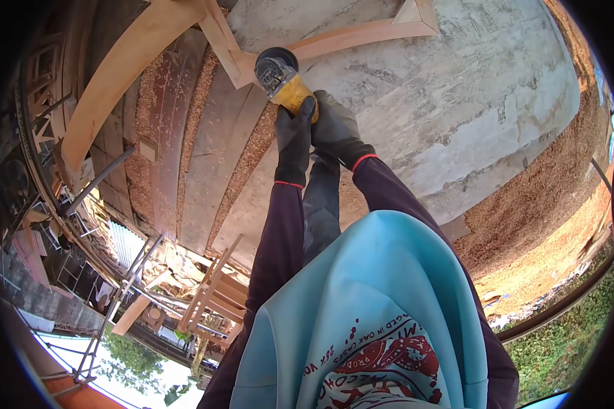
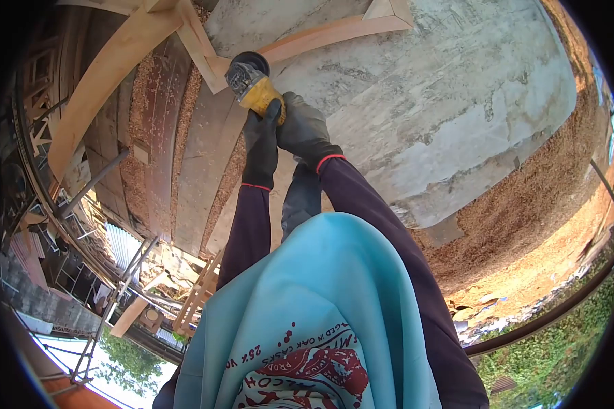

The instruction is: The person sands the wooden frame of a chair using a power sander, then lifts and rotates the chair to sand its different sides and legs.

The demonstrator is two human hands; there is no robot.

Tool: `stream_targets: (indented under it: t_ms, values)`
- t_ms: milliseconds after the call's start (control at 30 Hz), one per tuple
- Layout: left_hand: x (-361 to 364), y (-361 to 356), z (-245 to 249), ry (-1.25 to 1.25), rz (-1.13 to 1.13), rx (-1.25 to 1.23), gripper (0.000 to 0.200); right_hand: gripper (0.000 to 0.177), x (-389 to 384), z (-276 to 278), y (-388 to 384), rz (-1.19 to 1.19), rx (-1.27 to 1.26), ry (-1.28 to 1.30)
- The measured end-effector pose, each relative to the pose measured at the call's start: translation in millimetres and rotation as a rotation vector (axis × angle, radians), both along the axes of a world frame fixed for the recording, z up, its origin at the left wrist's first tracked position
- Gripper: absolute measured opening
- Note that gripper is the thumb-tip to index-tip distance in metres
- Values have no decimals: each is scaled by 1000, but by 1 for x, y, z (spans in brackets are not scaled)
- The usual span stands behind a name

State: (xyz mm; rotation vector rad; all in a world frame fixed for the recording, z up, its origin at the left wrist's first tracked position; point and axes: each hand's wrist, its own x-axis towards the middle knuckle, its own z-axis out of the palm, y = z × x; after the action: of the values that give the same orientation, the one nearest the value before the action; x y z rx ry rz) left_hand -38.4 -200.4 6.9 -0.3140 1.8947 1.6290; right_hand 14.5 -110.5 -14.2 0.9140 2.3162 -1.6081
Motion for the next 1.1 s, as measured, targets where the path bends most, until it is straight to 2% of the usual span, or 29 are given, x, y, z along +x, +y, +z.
stream_targets:
  t_ms: [100,233,300,367,433,600,767,967,1033,1100]
  values:
    - [11,42,8,-46,-73,-13,44,48,19,7,35,-42,17,-82]
    - [31,100,7,43,-292,-146,50,53,52,12,78,-194,-27,-160]
    - [41,123,1,90,-405,-151,55,51,69,9,92,-431,-161,20]
    - [46,148,0,120,-477,-196,60,47,80,-7,109,-499,-162,27]
    - [51,170,-4,160,-527,-144,60,54,89,-20,123,-584,-128,163]
    - [63,202,-3,163,-629,-172,58,52,107,-22,150,-664,-124,94]
    - [68,194,-2,140,-579,-135,58,53,112,-24,144,-659,-180,106]
    - [57,143,-4,109,-464,-97,58,54,96,-16,107,-498,-210,133]
    - [51,119,1,91,-394,-161,60,54,86,-17,88,-422,-261,137]
    - [40,95,-3,73,-354,-187,59,50,64,6,78,-343,-199,47]
